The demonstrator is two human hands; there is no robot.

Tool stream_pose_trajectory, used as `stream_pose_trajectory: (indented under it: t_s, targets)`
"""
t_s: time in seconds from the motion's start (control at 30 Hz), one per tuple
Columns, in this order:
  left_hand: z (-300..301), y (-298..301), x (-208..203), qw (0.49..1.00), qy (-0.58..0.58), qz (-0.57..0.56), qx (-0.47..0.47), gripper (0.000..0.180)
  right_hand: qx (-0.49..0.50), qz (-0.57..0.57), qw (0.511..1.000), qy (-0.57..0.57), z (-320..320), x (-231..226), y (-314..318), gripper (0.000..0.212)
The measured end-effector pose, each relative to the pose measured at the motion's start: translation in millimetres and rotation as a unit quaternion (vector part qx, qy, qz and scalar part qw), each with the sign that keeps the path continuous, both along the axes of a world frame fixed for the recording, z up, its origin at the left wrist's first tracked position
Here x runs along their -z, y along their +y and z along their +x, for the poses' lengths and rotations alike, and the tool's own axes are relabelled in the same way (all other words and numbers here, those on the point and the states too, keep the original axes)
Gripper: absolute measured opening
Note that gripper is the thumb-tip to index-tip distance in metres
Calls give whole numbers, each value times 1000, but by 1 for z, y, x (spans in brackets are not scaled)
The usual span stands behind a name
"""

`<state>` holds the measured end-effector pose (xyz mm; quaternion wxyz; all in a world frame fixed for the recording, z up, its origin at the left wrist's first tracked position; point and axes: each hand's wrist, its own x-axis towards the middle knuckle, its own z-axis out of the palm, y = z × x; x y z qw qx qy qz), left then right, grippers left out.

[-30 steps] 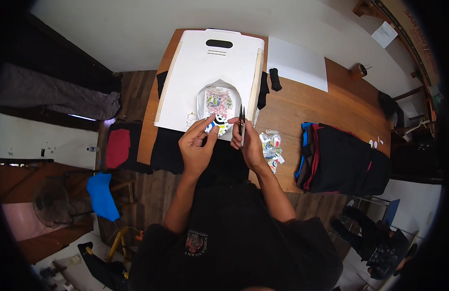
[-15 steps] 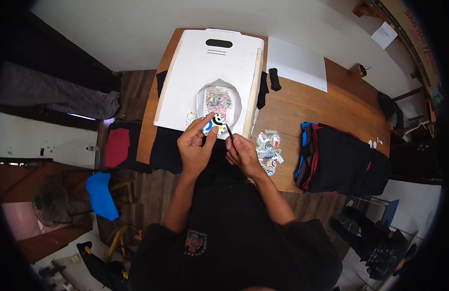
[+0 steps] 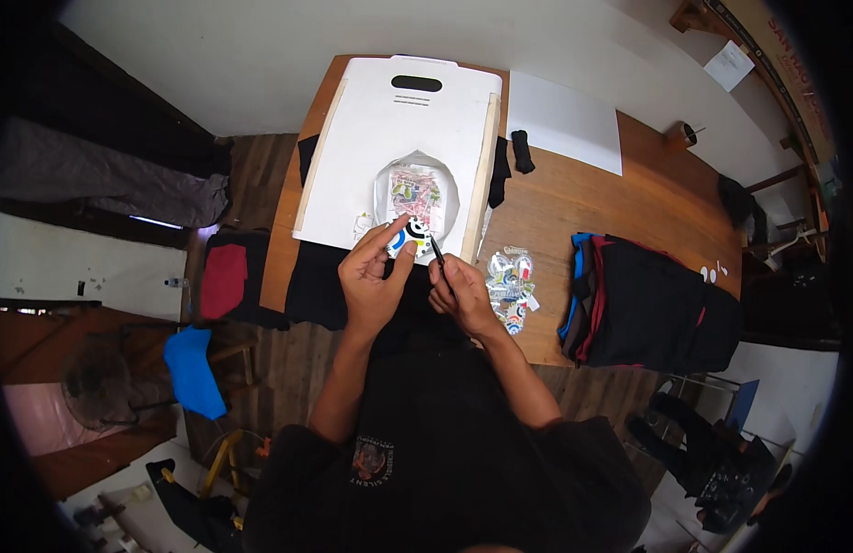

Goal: Trimming the edges of printed stickers using a pair of scissors on a workstation.

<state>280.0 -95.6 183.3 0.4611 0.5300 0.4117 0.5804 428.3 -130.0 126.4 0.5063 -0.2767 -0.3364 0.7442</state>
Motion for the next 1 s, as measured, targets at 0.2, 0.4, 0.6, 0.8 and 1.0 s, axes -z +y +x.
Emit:
stream_pose_trajectory:
  t_s: [0.2, 0.4, 0.6, 0.8, 1.0]
  targets:
    - [1, 0, 0, 1000, -3, -6, -4, 38, -3, -10, 1000, -7, 0, -1, 0, 39]
    - [1, -1, 2, 999, -1, -29, -14, 39, 2, -10, 1000, -4, -1, -2, 0, 38]
    - [2, -1, 3, 999, -6, -38, -16, 41, 13, -10, 1000, -1, -2, -1, -1, 37]
    - [5, -3, 2, 999, -11, -27, -18, 42, 18, -14, 1000, 10, -5, 1, -2, 38]
    - [6, -4, 5, 999, -20, -22, -16, 42, 20, -19, 1000, 13, -4, 3, -3, 38]
